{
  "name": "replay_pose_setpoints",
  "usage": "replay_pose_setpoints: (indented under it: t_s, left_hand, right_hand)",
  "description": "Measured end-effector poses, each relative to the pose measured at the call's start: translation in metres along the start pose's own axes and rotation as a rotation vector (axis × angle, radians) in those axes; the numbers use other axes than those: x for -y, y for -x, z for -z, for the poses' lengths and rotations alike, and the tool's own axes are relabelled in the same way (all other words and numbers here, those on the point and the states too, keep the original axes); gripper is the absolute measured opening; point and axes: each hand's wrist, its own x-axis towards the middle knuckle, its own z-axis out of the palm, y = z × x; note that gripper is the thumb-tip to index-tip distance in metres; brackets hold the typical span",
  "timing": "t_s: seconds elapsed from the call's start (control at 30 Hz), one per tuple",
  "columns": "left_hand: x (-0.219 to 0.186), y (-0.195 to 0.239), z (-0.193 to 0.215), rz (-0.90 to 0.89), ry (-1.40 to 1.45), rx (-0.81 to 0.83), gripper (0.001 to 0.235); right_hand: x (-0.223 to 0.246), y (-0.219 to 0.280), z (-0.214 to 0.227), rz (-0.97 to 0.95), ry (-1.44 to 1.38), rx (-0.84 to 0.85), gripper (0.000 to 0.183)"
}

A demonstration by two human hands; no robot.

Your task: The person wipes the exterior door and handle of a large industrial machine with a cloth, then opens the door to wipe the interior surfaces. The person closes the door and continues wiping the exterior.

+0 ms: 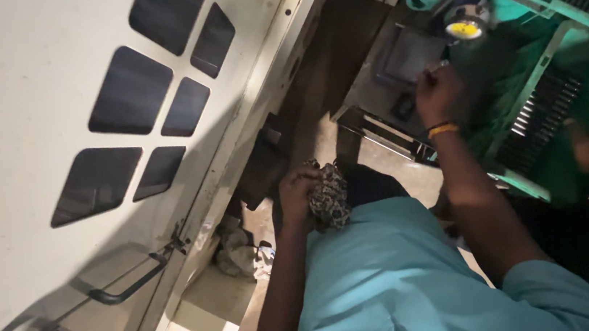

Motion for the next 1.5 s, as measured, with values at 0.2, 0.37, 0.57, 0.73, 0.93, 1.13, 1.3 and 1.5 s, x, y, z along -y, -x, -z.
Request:
replay_pose_setpoints:
  t_s: [0.2,0.37,0.57,0.73,0.93,1.13,1.3,1.5]
  left_hand:
    - [0.017,-0.007,0.011,0.023,0.149,0.042,0.018]
    - [0.023,-0.014,0.029,0.013,0.018,0.06,0.017]
    - [0.025,-0.023,0.046,-0.096,-0.013,0.135,0.016]
    - [0.011,-0.021,0.052,-0.069,-0.002,0.137,0.016]
    - [0.003,-0.02,0.059,-0.003,0.026,0.116,0.017]
    - [0.012,-0.023,0.07,-0.07,0.005,0.154,0.015]
    - [0.013,-0.024,0.079,-0.025,-0.034,0.12,0.016]
    - [-0.007,-0.011,0.071,-0.079,-0.157,0.106,0.016]
  right_hand:
    - [0.0,0.011,-0.003,-0.12,-0.063,-0.016,0.018]
    - [0.005,0.009,-0.002,-0.079,-0.021,-0.025,0.017]
    - [0.008,0.004,0.001,-0.164,-0.118,0.022,0.012]
    - [0.018,-0.007,0.0,-0.07,-0.068,-0.047,0.015]
    - [0.016,-0.019,-0.009,-0.144,-0.148,-0.017,0.013]
    - [-0.011,-0.014,-0.025,-0.004,-0.166,-0.111,0.014]
    - [-0.037,-0.008,-0.039,0.078,-0.037,-0.154,0.026]
    - [-0.051,-0.014,-0.04,-0.104,-0.058,-0.007,0.016]
